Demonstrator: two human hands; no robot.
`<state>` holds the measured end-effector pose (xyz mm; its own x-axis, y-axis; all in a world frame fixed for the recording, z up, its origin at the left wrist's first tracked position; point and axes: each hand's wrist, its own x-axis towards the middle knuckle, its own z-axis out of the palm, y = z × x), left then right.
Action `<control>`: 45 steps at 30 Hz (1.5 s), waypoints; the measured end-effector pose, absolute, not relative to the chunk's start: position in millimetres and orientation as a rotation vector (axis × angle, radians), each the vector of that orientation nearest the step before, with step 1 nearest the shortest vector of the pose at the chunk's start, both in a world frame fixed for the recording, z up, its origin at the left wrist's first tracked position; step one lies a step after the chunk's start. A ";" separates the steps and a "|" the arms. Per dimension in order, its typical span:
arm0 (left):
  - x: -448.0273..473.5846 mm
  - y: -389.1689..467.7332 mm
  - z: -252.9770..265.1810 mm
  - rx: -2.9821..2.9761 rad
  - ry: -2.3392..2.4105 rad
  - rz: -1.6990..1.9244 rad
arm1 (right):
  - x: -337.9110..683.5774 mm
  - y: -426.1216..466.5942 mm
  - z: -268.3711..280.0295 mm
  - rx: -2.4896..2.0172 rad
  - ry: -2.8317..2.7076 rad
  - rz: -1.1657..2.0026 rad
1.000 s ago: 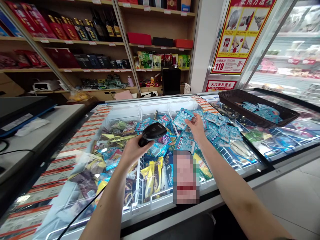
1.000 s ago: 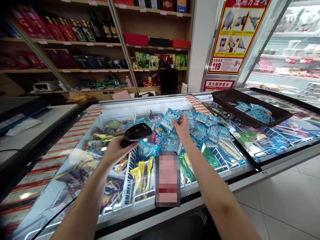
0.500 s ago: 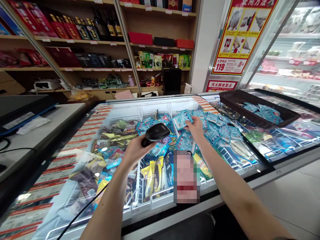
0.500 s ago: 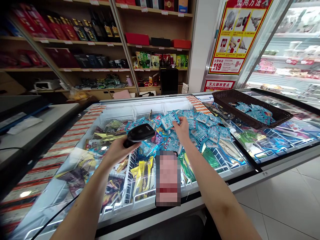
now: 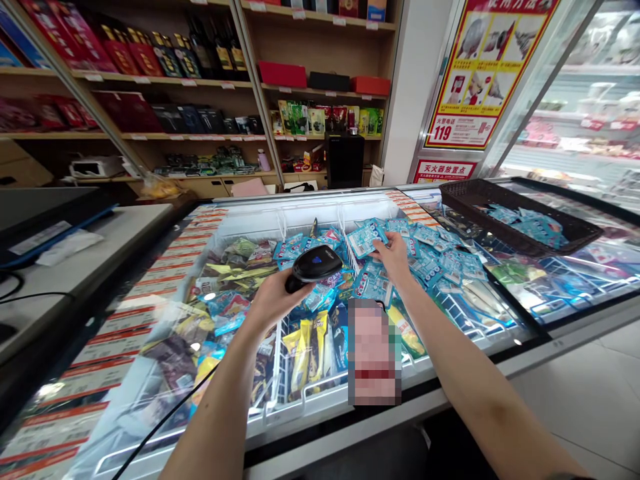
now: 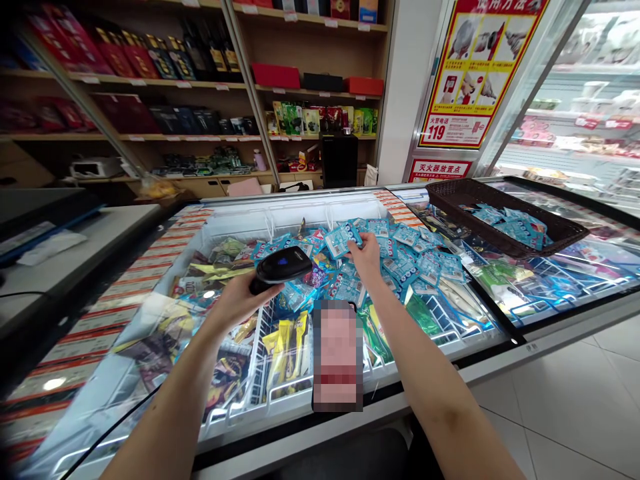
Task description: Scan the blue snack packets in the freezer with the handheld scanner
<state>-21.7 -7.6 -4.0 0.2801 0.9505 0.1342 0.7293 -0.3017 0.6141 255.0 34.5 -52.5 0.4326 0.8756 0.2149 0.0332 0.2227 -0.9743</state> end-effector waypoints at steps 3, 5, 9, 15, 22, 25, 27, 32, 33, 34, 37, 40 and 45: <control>-22.7 -6.1 -5.9 2.083 1.505 0.700 | 255.4 35.1 -52.7 -1.240 -0.983 0.698; -24.3 -4.1 -7.5 2.074 1.501 0.727 | 257.0 35.6 -51.9 -1.251 -0.988 0.658; -29.7 -0.1 -9.0 2.077 1.542 0.781 | 266.6 33.8 -47.3 -1.231 -1.020 0.549; -35.2 -0.2 -6.9 1.997 1.623 0.840 | 292.1 27.5 -40.7 -1.383 -1.062 0.294; -37.1 0.6 -2.7 1.957 1.761 0.838 | 312.1 25.1 -39.9 -1.664 -1.087 -0.052; -38.0 0.9 -1.8 1.941 1.798 0.833 | 314.2 21.2 -40.4 -1.823 -1.086 -0.241; -38.2 0.6 -1.4 1.938 1.813 0.837 | 312.6 18.0 -39.7 -1.898 -1.067 -0.312; -40.5 1.7 -2.2 1.932 1.817 0.872 | 298.1 14.2 -32.8 -1.888 -1.166 -0.410; -41.8 2.8 -3.0 1.931 1.822 0.879 | 293.6 15.2 -31.4 -1.855 -1.234 -0.410; -43.4 4.2 -4.0 1.933 1.831 0.885 | 288.3 16.9 -30.3 -1.817 -1.318 -0.391; -48.9 9.0 -7.8 1.945 1.868 0.907 | 267.1 27.2 -29.2 -1.673 -1.637 -0.222; -52.9 12.6 -11.2 1.946 1.891 0.936 | 238.1 44.5 -30.6 -1.494 -1.962 -0.007; -53.1 12.7 -13.3 1.944 1.886 0.960 | 192.9 80.5 -36.0 -1.415 -2.221 0.254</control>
<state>-53.1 12.7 -13.3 -0.0653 0.9606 0.2703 0.7839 -0.1182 0.6095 192.9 80.5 -36.0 -0.3417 0.8895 0.3033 0.7982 0.4450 -0.4060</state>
